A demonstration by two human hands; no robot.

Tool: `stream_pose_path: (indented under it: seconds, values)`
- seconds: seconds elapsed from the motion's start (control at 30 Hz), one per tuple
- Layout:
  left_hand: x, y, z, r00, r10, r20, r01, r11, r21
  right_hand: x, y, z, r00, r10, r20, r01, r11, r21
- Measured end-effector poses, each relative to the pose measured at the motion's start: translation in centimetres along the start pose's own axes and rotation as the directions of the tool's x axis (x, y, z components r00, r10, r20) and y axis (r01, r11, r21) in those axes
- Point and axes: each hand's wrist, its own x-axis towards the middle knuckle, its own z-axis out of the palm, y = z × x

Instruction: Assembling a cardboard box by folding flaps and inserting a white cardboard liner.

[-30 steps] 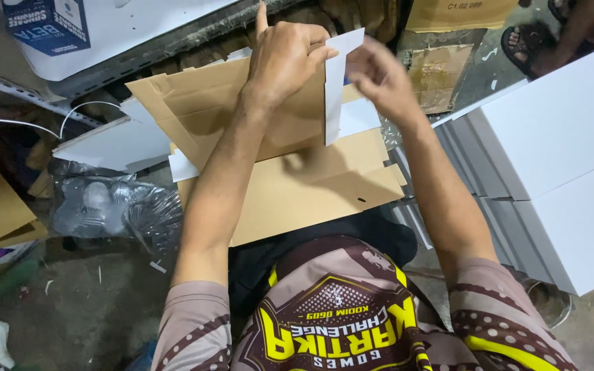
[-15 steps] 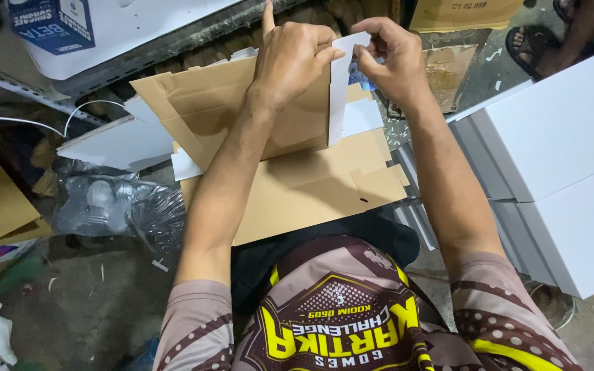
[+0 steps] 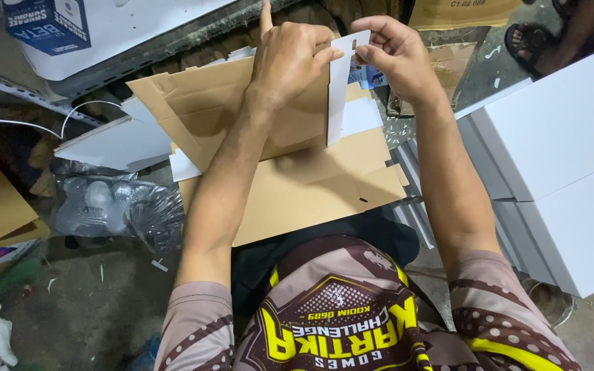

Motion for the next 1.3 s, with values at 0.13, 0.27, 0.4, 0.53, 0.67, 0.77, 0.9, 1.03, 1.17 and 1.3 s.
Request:
stream_pose_path:
  seconds: [0.13,0.27,0.4,0.53,0.67,0.77,0.9,1.03,1.17,1.3]
  values:
    - [0.1,-0.8,0.7,1.0,0.008,0.007,-0.009,1.0,0.027,-0.2,0.6,0.0,0.999,0.03,-0.012,-0.028,0.993,0.114]
    - [0.2,-0.6,0.4,1.0,0.005,-0.001,-0.005,1.0,0.013,-0.4,-0.1,0.0,0.98,0.131,-0.152,-0.115,0.987,0.109]
    - [0.1,-1.1,0.9,1.0,0.004,0.0,-0.004,1.0,0.011,-0.7,0.1,-1.6,0.973,-0.115,-0.199,-0.004,0.857,-0.516]
    - [0.1,-0.6,0.3,0.999,0.009,0.05,-0.01,1.0,0.016,-0.6,-2.9,0.1,0.985,-0.071,-0.16,0.011,0.936,-0.352]
    - [0.3,-0.1,-0.2,0.999,0.012,0.037,-0.011,1.0,-0.027,-0.2,-2.9,1.5,0.981,0.183,-0.069,-0.191,0.97,-0.15]
    - [0.1,-0.4,-0.1,0.999,0.004,0.04,-0.004,1.0,-0.014,-0.1,-0.9,1.7,0.989,0.144,-0.017,-0.145,0.987,-0.071]
    - [-0.1,-0.9,0.4,1.0,0.018,0.02,-0.018,1.0,-0.008,-0.6,0.6,2.2,0.998,0.067,-0.004,-0.067,0.997,-0.034]
    - [0.0,-1.7,0.7,1.0,0.028,0.011,-0.028,1.0,0.011,-1.6,4.7,2.0,0.991,0.105,-0.08,-0.115,0.986,-0.124]
    - [-0.4,-2.1,1.0,1.0,0.029,-0.011,-0.029,0.999,-0.019,-3.9,8.9,1.9,0.99,0.135,-0.026,-0.138,0.965,-0.222]
    - [-0.2,-2.6,1.4,0.998,0.045,-0.039,-0.044,0.999,0.024,-6.9,12.6,2.4,0.968,0.252,0.005,-0.201,0.783,-0.588]
